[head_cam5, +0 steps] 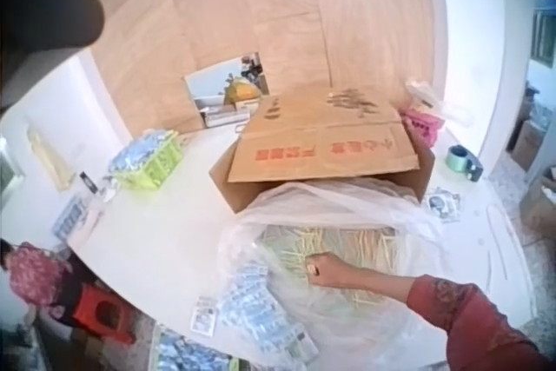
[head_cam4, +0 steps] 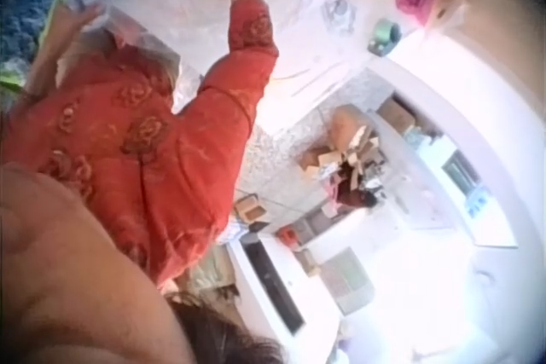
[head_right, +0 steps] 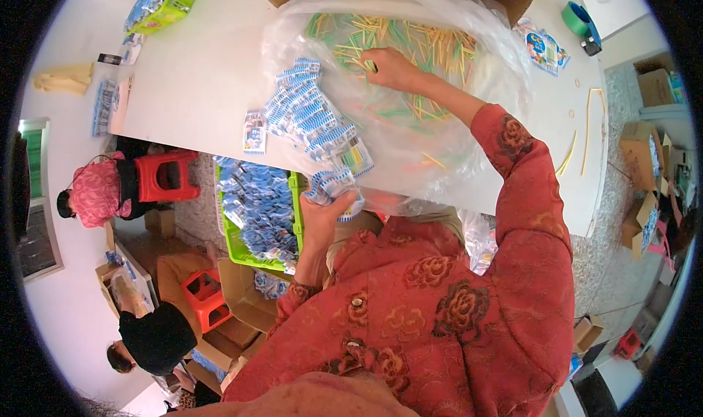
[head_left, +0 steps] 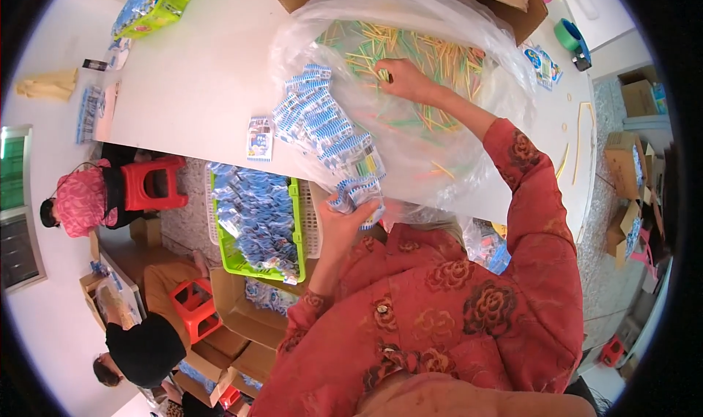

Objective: Packaging bundles of small colorful sticks or ties into clear plastic sleeves at a production table.

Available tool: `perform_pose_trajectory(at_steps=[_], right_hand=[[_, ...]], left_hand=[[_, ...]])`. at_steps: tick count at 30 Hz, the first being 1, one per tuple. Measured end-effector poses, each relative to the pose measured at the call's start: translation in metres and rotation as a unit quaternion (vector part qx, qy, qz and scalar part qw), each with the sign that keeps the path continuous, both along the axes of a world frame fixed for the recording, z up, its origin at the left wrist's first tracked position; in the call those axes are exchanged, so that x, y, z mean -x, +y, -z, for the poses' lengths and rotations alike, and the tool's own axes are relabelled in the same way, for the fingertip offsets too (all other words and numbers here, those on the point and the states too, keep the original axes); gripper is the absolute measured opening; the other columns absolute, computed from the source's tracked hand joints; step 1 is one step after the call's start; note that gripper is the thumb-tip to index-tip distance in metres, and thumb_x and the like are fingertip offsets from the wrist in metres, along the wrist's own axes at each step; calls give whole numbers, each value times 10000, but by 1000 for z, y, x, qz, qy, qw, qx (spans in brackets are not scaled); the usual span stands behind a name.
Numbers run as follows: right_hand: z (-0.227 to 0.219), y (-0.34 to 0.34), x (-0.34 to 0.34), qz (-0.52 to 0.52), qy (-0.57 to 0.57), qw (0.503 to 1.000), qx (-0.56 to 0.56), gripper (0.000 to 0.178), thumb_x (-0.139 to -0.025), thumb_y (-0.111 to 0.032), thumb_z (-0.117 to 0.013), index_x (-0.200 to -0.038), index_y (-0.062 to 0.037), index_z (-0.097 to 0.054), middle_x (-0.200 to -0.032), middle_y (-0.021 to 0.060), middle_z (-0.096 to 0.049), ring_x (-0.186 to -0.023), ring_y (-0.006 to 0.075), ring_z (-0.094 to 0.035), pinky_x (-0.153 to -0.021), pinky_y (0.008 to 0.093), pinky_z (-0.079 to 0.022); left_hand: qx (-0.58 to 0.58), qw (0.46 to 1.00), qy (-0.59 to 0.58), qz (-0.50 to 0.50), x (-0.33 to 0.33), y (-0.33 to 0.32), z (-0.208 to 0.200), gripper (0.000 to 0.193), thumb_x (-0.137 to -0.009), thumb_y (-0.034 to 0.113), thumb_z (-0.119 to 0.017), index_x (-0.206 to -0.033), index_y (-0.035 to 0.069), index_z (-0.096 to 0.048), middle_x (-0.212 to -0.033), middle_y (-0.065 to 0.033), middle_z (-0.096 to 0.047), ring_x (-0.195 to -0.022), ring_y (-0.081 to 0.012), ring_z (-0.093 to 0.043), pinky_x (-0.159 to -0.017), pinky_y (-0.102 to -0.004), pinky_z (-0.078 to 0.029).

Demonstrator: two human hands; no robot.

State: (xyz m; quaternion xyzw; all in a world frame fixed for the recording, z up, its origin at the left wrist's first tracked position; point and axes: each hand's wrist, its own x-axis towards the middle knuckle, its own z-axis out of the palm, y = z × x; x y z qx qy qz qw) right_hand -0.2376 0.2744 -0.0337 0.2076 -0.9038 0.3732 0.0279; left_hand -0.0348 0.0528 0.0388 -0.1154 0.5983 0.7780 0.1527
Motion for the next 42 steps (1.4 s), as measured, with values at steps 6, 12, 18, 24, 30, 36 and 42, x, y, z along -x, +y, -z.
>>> perform_pose_trajectory(at_steps=[6, 12, 18, 24, 30, 36, 42], right_hand=[[-14, 5, -18, 15, 32, 998, 56, 237, -682, -118, -591, -894, -16, -557, -704, 156, -564, -589, 243, -549, -566, 338, -434], [-111, 13, -89, 55, -150, 955, 250, 147, -788, -138, -611, -898, -48, -574, -731, 11, -544, -595, 49, -478, -530, 221, -398], [-144, 22, -143, -74, -107, 903, 410, 104, -787, -49, -610, -874, -46, -553, -819, -9, -541, -618, 38, -471, -526, 197, -398], [-148, 38, -160, -44, -260, 866, 425, 88, -780, -63, -619, -853, -49, -571, -728, -8, -528, -569, 46, -449, -494, 200, -370], [-138, 49, -163, -28, -340, 823, 454, 85, -772, -79, -633, -842, -54, -592, -662, -19, -525, -531, 37, -441, -468, 192, -340], [-132, 55, -164, -28, -374, 804, 462, 100, -772, -87, -633, -857, -54, -591, -667, -15, -536, -522, 39, -437, -459, 194, -330], [-131, 56, -167, -12, -349, 832, 431, 108, -771, -98, -629, -861, -51, -590, -641, -19, -533, -521, 39, -432, -464, 196, -332]], left_hand=[[11, 999, 52, 13, 8, 7, -5, 298, -691, -27, -681, -973, -37, -586, -879, -68, -628, -759, -114, -594, -703, -244, -489], [43, 994, 94, 37, 20, 25, -13, 231, -713, -27, -674, -932, -30, -604, -850, -52, -635, -728, -80, -581, -662, -207, -474], [46, 990, 121, 61, 21, 56, -11, 209, -702, 1, -692, -899, -13, -624, -793, -16, -625, -674, -57, -546, -610, -193, -443], [125, 972, 179, 88, 18, 74, -12, 133, -699, 30, -704, -805, 6, -628, -673, 46, -557, -584, -17, -449, -517, -177, -377], [161, 961, 198, 106, 19, 79, -9, 127, -692, 49, -714, -735, 6, -602, -623, 47, -521, -557, -15, -412, -483, -187, -351], [186, 952, 208, 128, 20, 82, -11, 139, -686, 69, -724, -746, 12, -612, -612, 53, -506, -552, -16, -404, -484, -186, -337], [205, 935, 242, 157, 21, 80, -10, 156, -669, 57, -724, -736, -5, -598, -615, 16, -511, -568, -41, -420, -500, -209, -356]])
